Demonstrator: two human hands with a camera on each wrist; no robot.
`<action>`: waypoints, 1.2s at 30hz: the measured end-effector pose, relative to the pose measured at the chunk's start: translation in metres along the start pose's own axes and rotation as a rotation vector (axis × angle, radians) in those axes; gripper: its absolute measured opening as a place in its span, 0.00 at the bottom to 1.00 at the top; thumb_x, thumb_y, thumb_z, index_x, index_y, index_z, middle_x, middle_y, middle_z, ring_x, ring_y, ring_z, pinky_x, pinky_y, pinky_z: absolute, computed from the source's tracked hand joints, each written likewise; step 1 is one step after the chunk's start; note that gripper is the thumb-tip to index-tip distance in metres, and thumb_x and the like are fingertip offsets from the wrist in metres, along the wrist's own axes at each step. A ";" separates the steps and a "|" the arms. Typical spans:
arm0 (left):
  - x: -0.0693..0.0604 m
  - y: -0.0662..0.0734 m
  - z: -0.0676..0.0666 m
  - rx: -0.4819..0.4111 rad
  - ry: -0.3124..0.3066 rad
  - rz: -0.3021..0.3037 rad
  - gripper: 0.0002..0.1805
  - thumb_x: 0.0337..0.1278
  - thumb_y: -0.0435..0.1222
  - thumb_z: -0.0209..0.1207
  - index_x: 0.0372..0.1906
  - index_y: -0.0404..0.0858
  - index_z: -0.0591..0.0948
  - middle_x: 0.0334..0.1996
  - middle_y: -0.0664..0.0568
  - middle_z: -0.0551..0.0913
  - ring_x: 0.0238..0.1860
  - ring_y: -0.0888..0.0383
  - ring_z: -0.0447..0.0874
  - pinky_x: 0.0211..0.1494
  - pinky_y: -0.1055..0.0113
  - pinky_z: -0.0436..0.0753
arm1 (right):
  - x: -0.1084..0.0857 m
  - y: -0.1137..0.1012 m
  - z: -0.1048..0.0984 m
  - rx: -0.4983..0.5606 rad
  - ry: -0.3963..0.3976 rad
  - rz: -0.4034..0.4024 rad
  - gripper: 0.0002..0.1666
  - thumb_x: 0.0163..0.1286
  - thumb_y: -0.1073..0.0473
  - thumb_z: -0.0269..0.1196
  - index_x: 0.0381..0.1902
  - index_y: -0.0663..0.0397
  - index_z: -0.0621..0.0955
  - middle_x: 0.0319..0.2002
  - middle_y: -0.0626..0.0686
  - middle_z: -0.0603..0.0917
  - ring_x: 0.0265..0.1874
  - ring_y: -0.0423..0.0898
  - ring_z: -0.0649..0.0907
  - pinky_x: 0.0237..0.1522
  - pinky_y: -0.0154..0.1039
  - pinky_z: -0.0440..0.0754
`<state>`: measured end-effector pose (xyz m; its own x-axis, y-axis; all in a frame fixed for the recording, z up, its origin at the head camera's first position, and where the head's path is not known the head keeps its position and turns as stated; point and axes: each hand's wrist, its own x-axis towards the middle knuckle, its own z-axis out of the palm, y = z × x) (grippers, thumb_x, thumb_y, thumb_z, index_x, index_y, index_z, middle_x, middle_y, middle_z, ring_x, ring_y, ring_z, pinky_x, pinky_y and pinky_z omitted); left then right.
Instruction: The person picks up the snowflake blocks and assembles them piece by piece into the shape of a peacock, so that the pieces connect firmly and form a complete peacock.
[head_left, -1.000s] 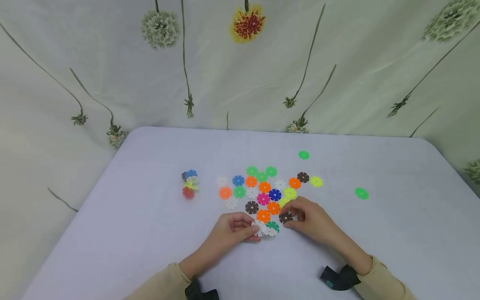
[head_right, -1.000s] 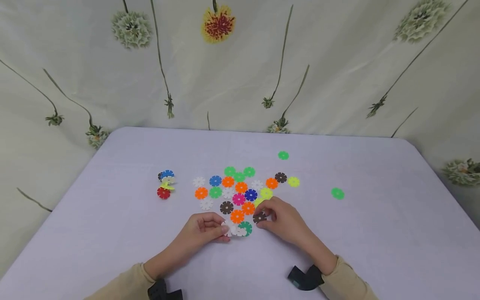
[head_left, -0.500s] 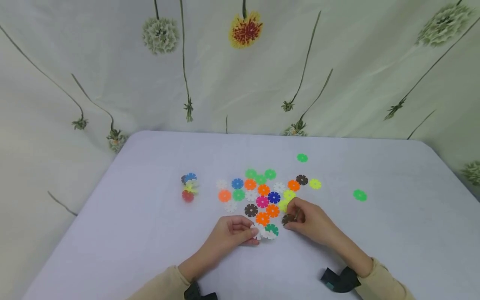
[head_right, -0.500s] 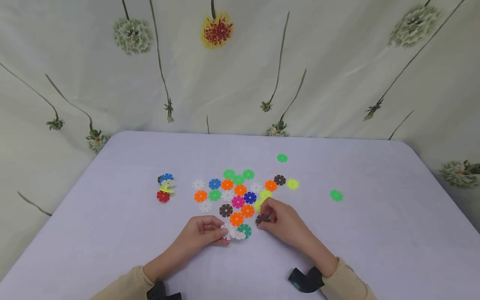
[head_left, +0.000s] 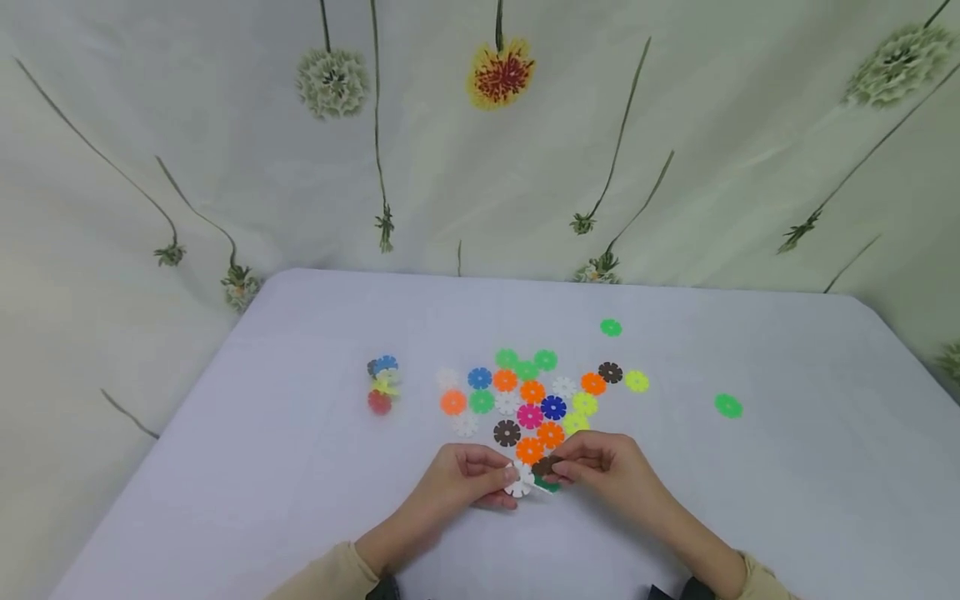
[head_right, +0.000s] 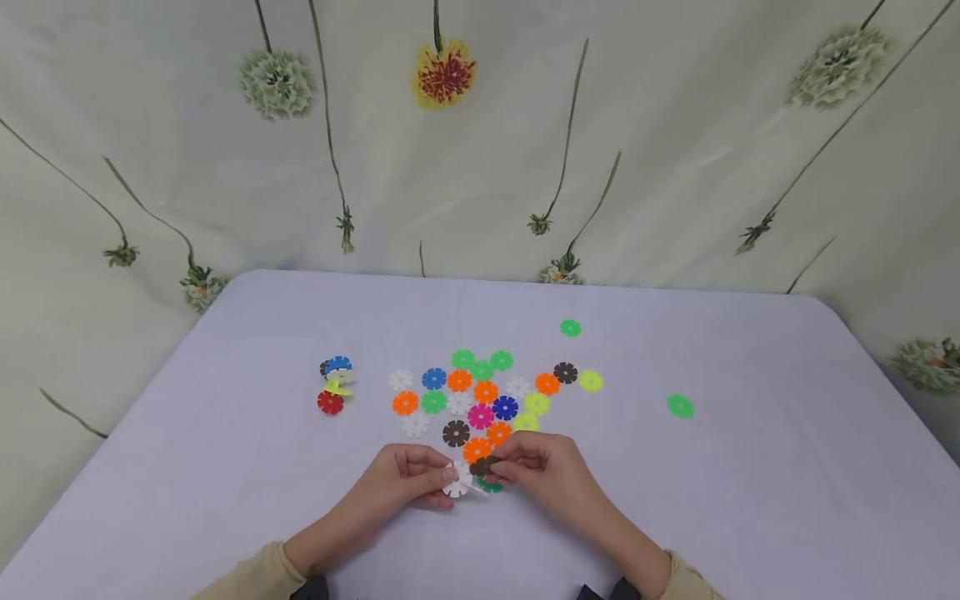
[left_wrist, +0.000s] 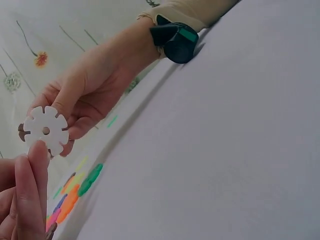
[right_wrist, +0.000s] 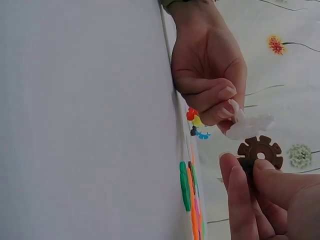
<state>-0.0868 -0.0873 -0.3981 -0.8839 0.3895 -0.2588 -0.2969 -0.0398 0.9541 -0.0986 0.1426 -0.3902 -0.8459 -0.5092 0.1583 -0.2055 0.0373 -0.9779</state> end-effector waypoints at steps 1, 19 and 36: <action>0.000 0.000 0.000 0.001 0.003 -0.007 0.13 0.57 0.33 0.62 0.41 0.25 0.80 0.32 0.39 0.84 0.32 0.50 0.86 0.41 0.62 0.81 | -0.001 0.001 0.001 0.005 0.002 -0.008 0.04 0.62 0.72 0.61 0.36 0.69 0.80 0.34 0.59 0.85 0.33 0.52 0.85 0.37 0.42 0.82; -0.001 0.001 0.001 -0.081 -0.023 -0.057 0.12 0.59 0.32 0.60 0.41 0.25 0.79 0.31 0.44 0.84 0.29 0.55 0.85 0.43 0.62 0.81 | -0.003 0.002 0.013 0.030 0.039 -0.125 0.02 0.63 0.75 0.59 0.34 0.68 0.77 0.35 0.62 0.84 0.33 0.51 0.85 0.35 0.45 0.82; -0.001 0.003 -0.001 -0.077 -0.048 -0.051 0.11 0.60 0.32 0.59 0.41 0.26 0.79 0.31 0.44 0.84 0.29 0.55 0.85 0.41 0.65 0.81 | -0.003 0.002 0.010 -0.009 0.007 -0.134 0.04 0.63 0.74 0.59 0.35 0.65 0.78 0.34 0.58 0.85 0.32 0.52 0.85 0.34 0.45 0.82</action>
<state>-0.0867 -0.0885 -0.3949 -0.8493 0.4360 -0.2977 -0.3696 -0.0883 0.9250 -0.0918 0.1355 -0.3945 -0.8137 -0.5044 0.2889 -0.3218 -0.0229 -0.9465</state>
